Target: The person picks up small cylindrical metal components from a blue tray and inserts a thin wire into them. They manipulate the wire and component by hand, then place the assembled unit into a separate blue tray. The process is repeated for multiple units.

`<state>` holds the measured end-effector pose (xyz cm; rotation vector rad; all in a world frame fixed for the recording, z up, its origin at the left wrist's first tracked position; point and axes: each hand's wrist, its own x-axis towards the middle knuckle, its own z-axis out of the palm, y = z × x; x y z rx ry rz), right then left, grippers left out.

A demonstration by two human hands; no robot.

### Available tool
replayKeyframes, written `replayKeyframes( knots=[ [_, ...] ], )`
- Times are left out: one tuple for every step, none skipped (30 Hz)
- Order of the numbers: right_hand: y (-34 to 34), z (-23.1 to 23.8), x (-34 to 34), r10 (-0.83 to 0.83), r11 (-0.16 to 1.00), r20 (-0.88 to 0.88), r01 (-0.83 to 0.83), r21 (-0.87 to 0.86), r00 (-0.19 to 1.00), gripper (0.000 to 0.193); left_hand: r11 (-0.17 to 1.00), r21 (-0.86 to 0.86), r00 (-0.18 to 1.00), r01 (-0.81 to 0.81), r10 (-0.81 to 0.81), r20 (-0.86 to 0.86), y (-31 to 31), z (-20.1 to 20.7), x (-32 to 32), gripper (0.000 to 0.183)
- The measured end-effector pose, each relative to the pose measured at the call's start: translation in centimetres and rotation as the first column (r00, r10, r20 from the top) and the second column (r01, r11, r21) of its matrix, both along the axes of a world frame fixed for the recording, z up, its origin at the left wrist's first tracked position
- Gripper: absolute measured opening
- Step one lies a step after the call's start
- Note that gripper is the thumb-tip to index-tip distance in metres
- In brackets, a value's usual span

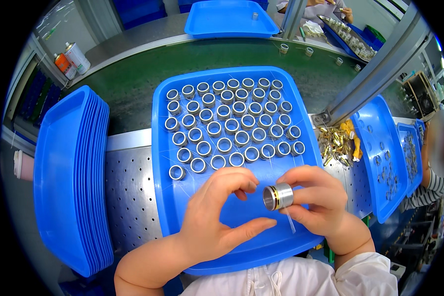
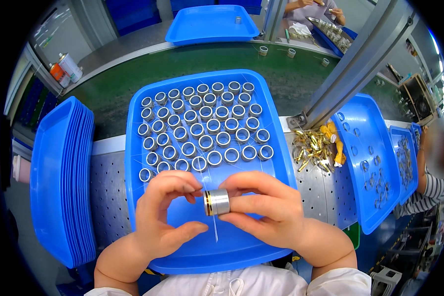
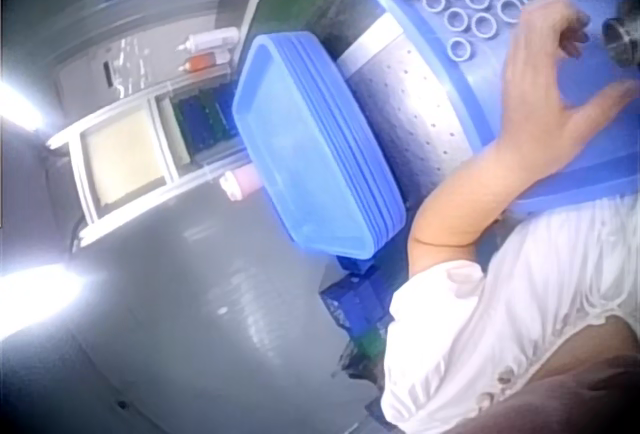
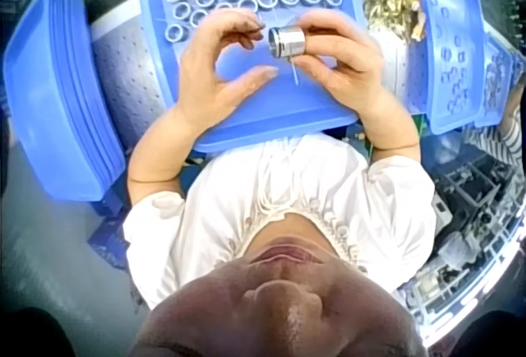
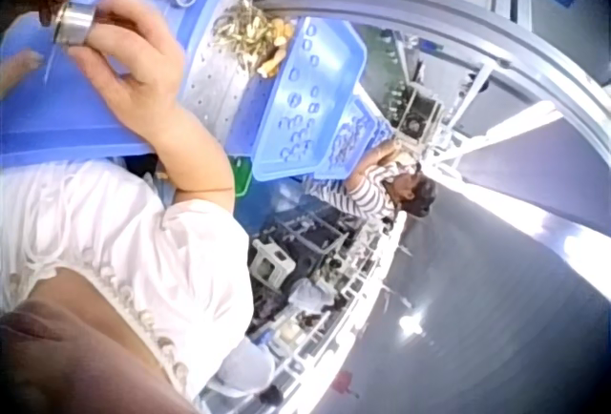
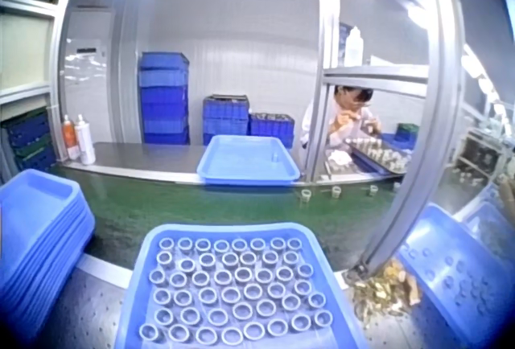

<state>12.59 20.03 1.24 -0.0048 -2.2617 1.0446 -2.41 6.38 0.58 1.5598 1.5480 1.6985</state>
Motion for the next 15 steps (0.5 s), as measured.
replayKeyframes(
  knots=[
    [-0.07, 0.01, -0.02, 0.023, 1.000, -0.025, -0.023, 0.007, 0.999, 0.027, 0.999, -0.016, 0.997, 0.028, -0.026, 0.075, -0.03, -0.46, 0.16, 0.043],
    [-0.17, -0.06, -0.02, 0.046, 0.999, -0.049, -0.045, 0.015, 0.998, 0.028, 0.998, -0.031, 0.987, 0.056, -0.051, 0.150, -0.08, -0.66, 0.21, 0.046],
    [-0.23, -0.18, -0.02, 0.067, 0.998, -0.071, -0.066, 0.021, 0.995, 0.028, 0.997, -0.042, 0.998, 0.058, -0.057, 0.023, -0.15, -0.62, 0.07, 0.046],
    [-0.29, -0.25, -0.10, 0.081, 0.996, -0.081, -0.079, 0.029, 0.993, 0.028, 0.997, -0.054, 0.992, 0.058, -0.063, -0.105, -0.20, -0.55, -0.19, 0.046],
    [-0.33, -0.34, -0.13, 0.084, 0.996, -0.088, -0.082, 0.024, 0.993, 0.028, 0.996, -0.067, 0.970, 0.056, -0.070, -0.232, -0.18, -0.48, -0.38, 0.046],
    [-0.41, -0.38, -0.17, 0.085, 0.996, -0.095, -0.084, 0.020, 0.992, 0.028, 0.998, -0.001, 0.942, 0.058, -0.055, -0.330, 0.04, -0.71, -0.47, 0.048],
    [-0.46, -0.39, -0.22, 0.087, 0.996, -0.102, -0.085, 0.016, 0.991, 0.028, 0.998, 0.030, 0.930, 0.053, -0.039, -0.366, 0.09, -0.77, -0.53, 0.049],
    [-0.52, -0.29, -0.28, 0.093, 0.996, -0.090, -0.093, 0.000, 0.992, 0.027, 0.997, 0.060, 0.916, 0.049, -0.021, -0.400, 0.10, -0.79, -0.57, 0.050],
    [-0.59, -0.08, -0.32, 0.099, 0.995, -0.080, -0.100, -0.013, 0.992, 0.027, 0.995, 0.091, 0.900, 0.048, -0.004, -0.436, 0.13, -0.76, -0.59, 0.051],
    [-0.64, 0.07, -0.35, 0.104, 0.994, -0.070, -0.106, -0.027, 0.992, 0.027, 0.994, 0.097, 0.891, 0.045, 0.004, -0.455, 0.15, -0.79, -0.56, 0.051],
    [-0.68, 0.07, -0.35, 0.112, 0.992, -0.062, -0.115, -0.056, 0.992, 0.026, 0.994, 0.103, 0.881, 0.042, 0.012, -0.474, 0.14, -0.83, -0.51, 0.051],
    [-0.70, 0.02, -0.33, 0.120, 0.989, -0.057, -0.124, -0.083, 0.991, 0.026, 0.993, 0.110, 0.869, 0.039, 0.020, -0.494, 0.15, -0.75, -0.47, 0.052],
    [-0.74, 0.02, -0.28, 0.128, 0.985, -0.051, -0.133, -0.111, 0.990, 0.026, 0.992, 0.117, 0.867, 0.047, 0.018, -0.499, 0.14, -0.61, -0.46, 0.052],
    [-0.75, 0.11, -0.13, 0.136, 0.983, -0.041, -0.140, -0.122, 0.990, 0.025, 0.991, 0.124, 0.864, 0.055, 0.015, -0.503, 0.13, -0.45, -0.46, 0.052],
    [-0.76, 0.18, 0.05, 0.145, 0.980, -0.033, -0.149, -0.135, 0.989, 0.024, 0.990, 0.129, 0.860, 0.062, 0.012, -0.509, 0.09, -0.27, -0.44, 0.052]
  ],
)
